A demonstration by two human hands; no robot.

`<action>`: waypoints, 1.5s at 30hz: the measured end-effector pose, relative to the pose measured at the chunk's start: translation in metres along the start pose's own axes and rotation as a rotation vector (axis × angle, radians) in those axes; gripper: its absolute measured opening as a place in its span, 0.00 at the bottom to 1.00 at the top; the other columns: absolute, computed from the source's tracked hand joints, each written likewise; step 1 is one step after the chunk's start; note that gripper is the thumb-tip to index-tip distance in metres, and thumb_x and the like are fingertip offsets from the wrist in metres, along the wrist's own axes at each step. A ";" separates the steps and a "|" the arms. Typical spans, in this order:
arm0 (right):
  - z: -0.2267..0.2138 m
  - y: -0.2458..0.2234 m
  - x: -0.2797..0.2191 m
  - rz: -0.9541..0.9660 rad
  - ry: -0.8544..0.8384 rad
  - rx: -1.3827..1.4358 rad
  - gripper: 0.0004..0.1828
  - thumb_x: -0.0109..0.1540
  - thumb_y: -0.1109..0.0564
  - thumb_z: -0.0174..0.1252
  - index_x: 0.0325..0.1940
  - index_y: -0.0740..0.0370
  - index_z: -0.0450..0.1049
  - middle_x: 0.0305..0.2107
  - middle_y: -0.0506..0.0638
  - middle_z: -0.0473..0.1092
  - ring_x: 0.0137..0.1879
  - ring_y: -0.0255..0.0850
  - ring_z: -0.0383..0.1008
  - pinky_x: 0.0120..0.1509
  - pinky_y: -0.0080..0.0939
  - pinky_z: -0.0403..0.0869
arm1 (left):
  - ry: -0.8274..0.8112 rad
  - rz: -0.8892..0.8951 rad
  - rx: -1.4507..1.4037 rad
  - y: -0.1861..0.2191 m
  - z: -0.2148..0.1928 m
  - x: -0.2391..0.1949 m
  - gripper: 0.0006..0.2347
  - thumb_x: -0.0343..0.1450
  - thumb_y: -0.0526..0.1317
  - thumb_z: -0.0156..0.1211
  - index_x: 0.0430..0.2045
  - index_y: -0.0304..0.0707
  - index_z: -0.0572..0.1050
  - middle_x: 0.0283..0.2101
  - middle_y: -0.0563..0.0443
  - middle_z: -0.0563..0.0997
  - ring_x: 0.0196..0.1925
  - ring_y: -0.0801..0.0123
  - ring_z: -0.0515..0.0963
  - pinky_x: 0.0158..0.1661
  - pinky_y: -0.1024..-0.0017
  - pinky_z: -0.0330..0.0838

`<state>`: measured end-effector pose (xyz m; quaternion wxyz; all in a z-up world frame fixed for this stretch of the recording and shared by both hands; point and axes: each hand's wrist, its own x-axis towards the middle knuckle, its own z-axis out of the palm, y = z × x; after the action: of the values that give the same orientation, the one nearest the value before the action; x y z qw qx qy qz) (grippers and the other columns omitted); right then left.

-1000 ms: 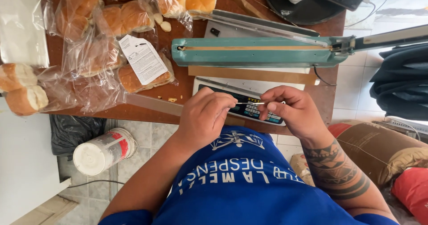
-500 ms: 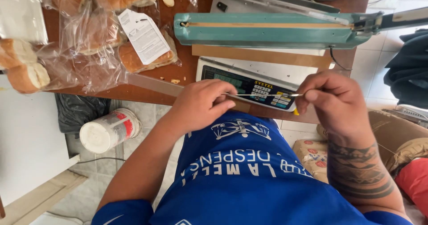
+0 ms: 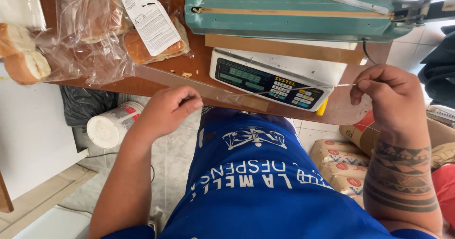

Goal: The person repairs a teal-colored bag sealing machine on a wooden table. They use a yellow screwdriver to tighten screws on the machine's hinge and body. The person also handles a plastic bag and a small metal pin, attempting to insert the pin into the machine's mechanism.

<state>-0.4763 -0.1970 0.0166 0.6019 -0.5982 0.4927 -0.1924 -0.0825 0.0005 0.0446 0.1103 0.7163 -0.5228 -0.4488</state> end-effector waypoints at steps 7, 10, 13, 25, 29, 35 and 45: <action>-0.003 -0.005 -0.009 -0.026 0.051 -0.130 0.08 0.67 0.70 0.47 0.34 0.69 0.69 0.26 0.56 0.69 0.33 0.40 0.68 0.44 0.36 0.67 | 0.010 0.054 0.095 -0.030 -0.022 -0.002 0.12 0.77 0.45 0.50 0.39 0.42 0.81 0.42 0.54 0.84 0.45 0.63 0.81 0.46 0.64 0.71; 0.002 -0.014 -0.014 -0.024 0.088 -0.160 0.09 0.67 0.69 0.48 0.32 0.68 0.69 0.26 0.55 0.69 0.34 0.39 0.68 0.48 0.36 0.68 | 0.064 0.085 0.104 -0.046 -0.031 0.002 0.11 0.76 0.44 0.53 0.41 0.44 0.83 0.44 0.54 0.83 0.48 0.63 0.81 0.48 0.65 0.71; 0.012 -0.019 -0.019 0.010 0.141 -0.182 0.09 0.67 0.67 0.49 0.32 0.67 0.69 0.26 0.54 0.70 0.35 0.39 0.69 0.50 0.36 0.68 | 0.091 0.014 0.096 -0.054 -0.043 0.009 0.11 0.75 0.44 0.55 0.42 0.46 0.84 0.45 0.57 0.83 0.49 0.64 0.80 0.47 0.65 0.71; 0.055 -0.028 -0.023 0.024 0.226 -0.319 0.07 0.72 0.64 0.56 0.39 0.65 0.74 0.30 0.50 0.71 0.40 0.36 0.68 0.51 0.34 0.66 | 0.300 0.142 -0.109 -0.120 -0.075 0.029 0.07 0.73 0.40 0.63 0.39 0.44 0.86 0.40 0.59 0.77 0.42 0.72 0.78 0.41 0.72 0.72; 0.072 -0.032 -0.027 0.057 0.286 -0.303 0.06 0.73 0.62 0.57 0.42 0.64 0.74 0.31 0.49 0.70 0.39 0.35 0.67 0.50 0.34 0.65 | 0.303 0.219 -0.098 -0.137 -0.085 0.036 0.07 0.74 0.38 0.62 0.41 0.44 0.85 0.39 0.58 0.77 0.42 0.71 0.78 0.41 0.73 0.71; 0.078 -0.015 -0.028 0.112 0.332 -0.194 0.05 0.75 0.62 0.56 0.44 0.64 0.72 0.33 0.51 0.70 0.42 0.37 0.70 0.55 0.34 0.69 | 0.290 0.349 -0.350 -0.122 -0.103 0.038 0.05 0.72 0.35 0.61 0.35 0.41 0.84 0.38 0.55 0.81 0.43 0.73 0.80 0.45 0.76 0.70; 0.034 0.074 -0.016 0.055 0.264 0.384 0.08 0.71 0.60 0.53 0.36 0.59 0.70 0.31 0.50 0.68 0.35 0.42 0.70 0.45 0.34 0.73 | 0.259 0.208 -0.871 -0.089 -0.101 0.042 0.02 0.71 0.33 0.65 0.33 0.39 0.80 0.34 0.57 0.82 0.36 0.81 0.76 0.41 0.83 0.70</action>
<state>-0.4820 -0.1507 -0.0518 0.6403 -0.4287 0.5374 -0.3428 0.0540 -0.0286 0.0245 0.5097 0.5970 -0.3366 -0.5201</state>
